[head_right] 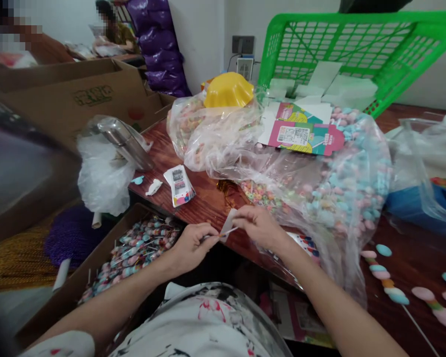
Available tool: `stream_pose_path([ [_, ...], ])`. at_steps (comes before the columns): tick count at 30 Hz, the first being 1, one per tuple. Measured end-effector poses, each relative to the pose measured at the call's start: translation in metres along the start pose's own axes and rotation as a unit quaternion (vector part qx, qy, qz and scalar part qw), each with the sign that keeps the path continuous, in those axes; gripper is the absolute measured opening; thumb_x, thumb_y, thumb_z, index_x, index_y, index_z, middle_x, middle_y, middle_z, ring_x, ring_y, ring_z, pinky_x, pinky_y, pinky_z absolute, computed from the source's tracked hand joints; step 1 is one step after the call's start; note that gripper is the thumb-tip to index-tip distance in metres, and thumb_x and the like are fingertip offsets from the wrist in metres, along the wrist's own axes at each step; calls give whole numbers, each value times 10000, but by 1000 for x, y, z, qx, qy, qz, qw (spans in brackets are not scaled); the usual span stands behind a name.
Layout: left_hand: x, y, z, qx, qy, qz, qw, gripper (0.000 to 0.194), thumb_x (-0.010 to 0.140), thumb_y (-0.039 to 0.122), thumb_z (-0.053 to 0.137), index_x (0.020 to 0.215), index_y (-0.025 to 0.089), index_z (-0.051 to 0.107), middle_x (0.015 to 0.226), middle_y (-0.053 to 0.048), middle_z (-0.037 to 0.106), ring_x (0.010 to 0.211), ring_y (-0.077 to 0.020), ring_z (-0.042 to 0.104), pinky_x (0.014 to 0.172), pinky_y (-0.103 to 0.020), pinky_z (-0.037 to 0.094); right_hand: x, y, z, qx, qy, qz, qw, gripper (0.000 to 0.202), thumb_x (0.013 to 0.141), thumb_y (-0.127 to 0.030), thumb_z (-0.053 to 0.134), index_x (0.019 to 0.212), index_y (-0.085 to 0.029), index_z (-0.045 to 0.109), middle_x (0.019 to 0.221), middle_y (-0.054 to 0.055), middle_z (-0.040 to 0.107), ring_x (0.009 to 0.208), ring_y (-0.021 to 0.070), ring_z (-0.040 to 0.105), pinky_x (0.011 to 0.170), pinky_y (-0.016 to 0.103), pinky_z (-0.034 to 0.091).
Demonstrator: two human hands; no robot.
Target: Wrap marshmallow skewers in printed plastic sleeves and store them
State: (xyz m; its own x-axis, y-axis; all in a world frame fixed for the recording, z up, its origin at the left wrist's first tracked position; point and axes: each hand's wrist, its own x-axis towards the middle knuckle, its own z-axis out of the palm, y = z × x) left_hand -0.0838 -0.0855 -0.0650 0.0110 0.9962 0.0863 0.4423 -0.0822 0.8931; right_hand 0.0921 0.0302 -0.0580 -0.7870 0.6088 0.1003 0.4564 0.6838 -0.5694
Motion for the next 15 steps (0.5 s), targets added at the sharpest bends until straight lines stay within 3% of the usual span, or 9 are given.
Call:
stream_pose_path([
  [2, -4, -10, -8, -110, 30, -102, 988, 192, 795, 287, 569, 676, 154, 640, 568, 6, 550, 498, -93, 485, 488, -200, 369, 18, 9, 8, -17, 46, 67, 997, 135, 834, -227, 554, 837, -214, 688, 832, 15, 698, 781, 168, 613, 725, 296, 438],
  [4, -7, -19, -14, -224, 71, -195, 952, 211, 753, 351, 627, 698, 147, 625, 581, 11, 571, 448, -75, 483, 412, -172, 316, 35, 14, 19, -54, 75, 99, 991, 121, 818, -244, 574, 811, -193, 683, 857, 57, 682, 853, 209, 601, 774, 337, 423],
  [6, -9, -26, -17, -308, 114, -244, 913, 247, 716, 382, 675, 725, 143, 613, 613, 2, 608, 437, -70, 506, 382, -155, 292, 49, 15, 31, -84, 87, 119, 986, 108, 802, -252, 591, 766, -185, 668, 871, 87, 659, 900, 235, 578, 803, 360, 401],
  [10, -11, -30, -18, -402, 152, -250, 868, 247, 706, 357, 704, 745, 145, 583, 637, 10, 625, 452, -82, 554, 409, -172, 397, 65, 15, 44, -103, 81, 138, 982, 108, 774, -172, 571, 673, -179, 610, 811, 97, 627, 855, 219, 553, 770, 334, 382],
  [13, -10, -28, -18, -432, 157, -249, 852, 244, 693, 337, 717, 748, 149, 571, 639, 24, 618, 450, -91, 556, 433, -215, 473, 64, 21, 38, -77, 72, 133, 986, 115, 752, -134, 548, 652, -178, 581, 717, 65, 604, 741, 181, 534, 703, 299, 372],
  [15, -9, -28, -16, -431, 152, -256, 852, 248, 693, 341, 718, 749, 146, 575, 635, 19, 618, 443, -89, 549, 400, -199, 452, 56, 29, 29, -41, 77, 124, 988, 104, 762, -148, 524, 686, -181, 587, 670, 31, 588, 671, 156, 513, 664, 280, 368],
])
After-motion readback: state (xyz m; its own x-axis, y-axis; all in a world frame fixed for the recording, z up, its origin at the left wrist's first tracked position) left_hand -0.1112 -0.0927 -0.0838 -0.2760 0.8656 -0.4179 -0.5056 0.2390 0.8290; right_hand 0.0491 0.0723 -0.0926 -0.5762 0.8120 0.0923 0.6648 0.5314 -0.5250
